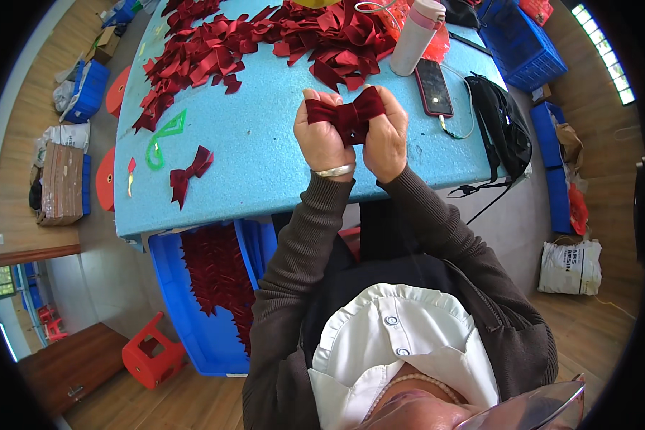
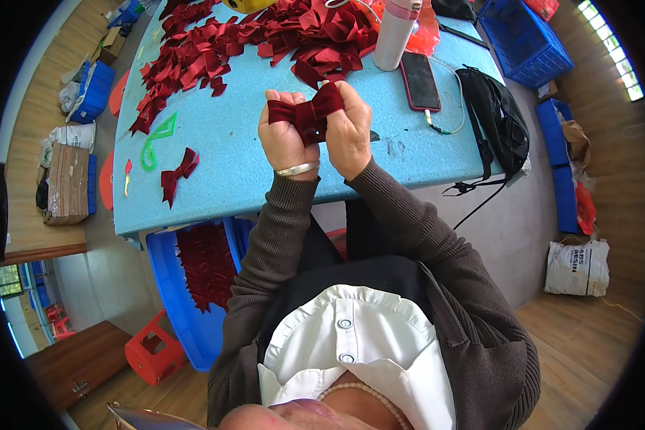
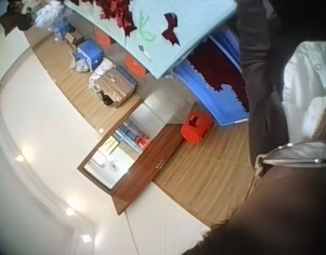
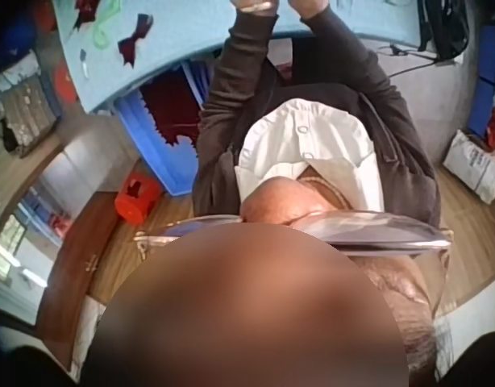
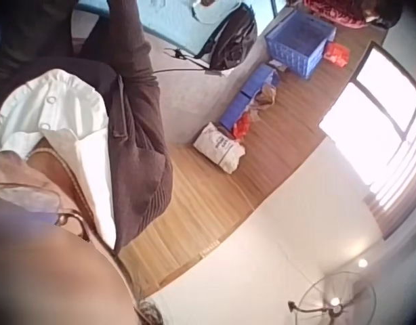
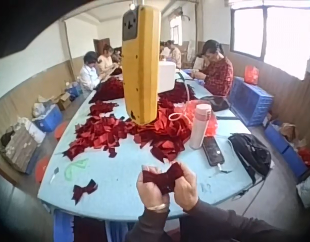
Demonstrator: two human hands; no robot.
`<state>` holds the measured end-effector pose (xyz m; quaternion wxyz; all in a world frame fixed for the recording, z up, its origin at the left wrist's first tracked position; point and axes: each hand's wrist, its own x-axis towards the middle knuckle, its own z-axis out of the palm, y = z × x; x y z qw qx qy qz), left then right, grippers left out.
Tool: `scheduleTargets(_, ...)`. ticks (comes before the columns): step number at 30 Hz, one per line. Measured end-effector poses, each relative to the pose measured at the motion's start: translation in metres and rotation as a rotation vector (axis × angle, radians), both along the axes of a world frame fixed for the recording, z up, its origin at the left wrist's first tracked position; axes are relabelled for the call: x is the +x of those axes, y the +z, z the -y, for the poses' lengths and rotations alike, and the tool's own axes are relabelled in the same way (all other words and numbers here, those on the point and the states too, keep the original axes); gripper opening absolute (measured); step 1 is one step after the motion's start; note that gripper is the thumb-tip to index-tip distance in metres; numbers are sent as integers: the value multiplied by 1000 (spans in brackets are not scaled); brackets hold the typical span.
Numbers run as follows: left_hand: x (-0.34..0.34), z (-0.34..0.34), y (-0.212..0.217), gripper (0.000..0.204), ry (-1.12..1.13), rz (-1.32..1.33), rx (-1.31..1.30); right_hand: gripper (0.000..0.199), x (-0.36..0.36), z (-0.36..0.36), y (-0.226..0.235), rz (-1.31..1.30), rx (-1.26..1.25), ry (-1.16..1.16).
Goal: Applying hot glue to fabric strips and folding them to create finished bows.
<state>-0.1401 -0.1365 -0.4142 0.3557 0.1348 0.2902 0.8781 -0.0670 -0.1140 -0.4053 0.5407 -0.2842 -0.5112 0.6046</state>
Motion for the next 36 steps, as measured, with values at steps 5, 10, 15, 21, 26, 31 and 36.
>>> scheduleTargets(5, 1, 6, 5, 33, -63, 69, 43, 15, 5, 4, 5, 160, 261, -66)
scheduleTargets(10, 0, 11, 8, 32, -112, 120, 99, 15, 11, 6, 7, 260, 340, -65)
scheduleTargets(15, -4, 15, 11, 31, -41, -53, -65, 14, 5, 2, 6, -10, 28, 84)
scheduleTargets(21, -18, 25, 14, 23, -25, -518, -170, 19, 15, -5, 10, 207, 164, 96)
scheduleTargets(26, -12, 27, 26, 23, -24, -450, -110, 21, 17, -3, 24, 293, 208, 141)
scheduleTargets(31, -1, 20, 28, 29, 85, -364, -11, 20, 12, 1, 19, 210, 227, 129)
scheduleTargets(36, 0, 22, 33, 35, 2, -308, -116, 20, 10, 5, 21, 191, 185, 92)
